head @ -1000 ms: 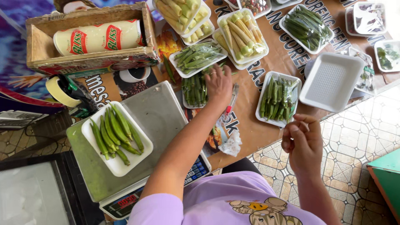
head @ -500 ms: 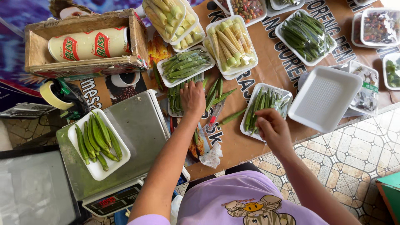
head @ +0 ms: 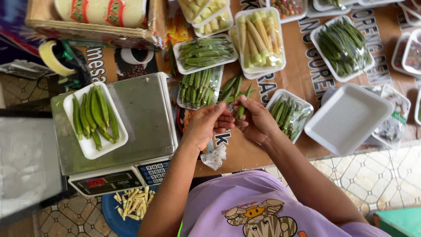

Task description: The person places okra into plastic trays, weighs the trays on a scale, and arranges them on a table among other packaged vegetables.

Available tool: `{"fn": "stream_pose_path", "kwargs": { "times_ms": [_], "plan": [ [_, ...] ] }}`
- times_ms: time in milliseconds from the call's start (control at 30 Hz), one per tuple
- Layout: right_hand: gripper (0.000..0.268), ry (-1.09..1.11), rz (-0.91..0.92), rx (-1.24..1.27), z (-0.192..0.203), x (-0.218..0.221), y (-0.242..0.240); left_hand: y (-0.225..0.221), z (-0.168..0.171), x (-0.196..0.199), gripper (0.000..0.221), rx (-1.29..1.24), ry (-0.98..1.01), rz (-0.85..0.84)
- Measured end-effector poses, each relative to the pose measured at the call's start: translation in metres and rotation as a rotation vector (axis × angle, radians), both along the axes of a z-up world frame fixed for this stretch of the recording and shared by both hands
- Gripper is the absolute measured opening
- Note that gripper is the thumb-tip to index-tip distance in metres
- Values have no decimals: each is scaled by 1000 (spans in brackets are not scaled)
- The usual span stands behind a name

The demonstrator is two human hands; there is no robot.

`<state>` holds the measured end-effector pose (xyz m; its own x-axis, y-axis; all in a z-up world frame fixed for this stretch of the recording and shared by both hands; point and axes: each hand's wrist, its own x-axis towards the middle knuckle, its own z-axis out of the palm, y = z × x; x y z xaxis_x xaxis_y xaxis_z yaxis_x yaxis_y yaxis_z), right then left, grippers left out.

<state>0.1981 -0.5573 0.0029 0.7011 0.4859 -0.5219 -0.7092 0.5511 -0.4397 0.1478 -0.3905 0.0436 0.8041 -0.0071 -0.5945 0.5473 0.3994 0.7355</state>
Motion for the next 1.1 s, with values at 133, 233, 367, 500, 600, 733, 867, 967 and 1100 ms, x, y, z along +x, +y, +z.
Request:
{"fn": "stream_pose_path", "kwargs": {
  "times_ms": [133,233,367,500,600,733,867,967,1100],
  "plan": [
    [25,123,76,196,-3,2,-2,28,-13,-14,47,97,-54,134],
    [26,190,110,262,-4,1,-2,40,-31,-19,48,342,-71,183],
    [20,119,114,188,-1,6,-14,46,-43,-16,12,722,-109,241],
    [17,-36,8,145,-7,18,-42,54,-43,-6,13,1218,-130,211],
    [40,-160,-20,125,-12,25,-69,49,-68,-5,14,1326,154,-199],
    [44,-256,-71,-58,-34,20,-84,12,-89,1,9,1302,-128,-205],
    [7,-364,-106,-241,-22,-1,-71,-22,-112,37,38,1501,-315,-360],
    [27,-389,-51,-248,-30,-7,-67,-25,-166,59,35,1589,-307,-453],
    [18,-265,-98,-348,-60,-7,-71,-3,-186,52,31,1212,-95,-403]
  ]
}}
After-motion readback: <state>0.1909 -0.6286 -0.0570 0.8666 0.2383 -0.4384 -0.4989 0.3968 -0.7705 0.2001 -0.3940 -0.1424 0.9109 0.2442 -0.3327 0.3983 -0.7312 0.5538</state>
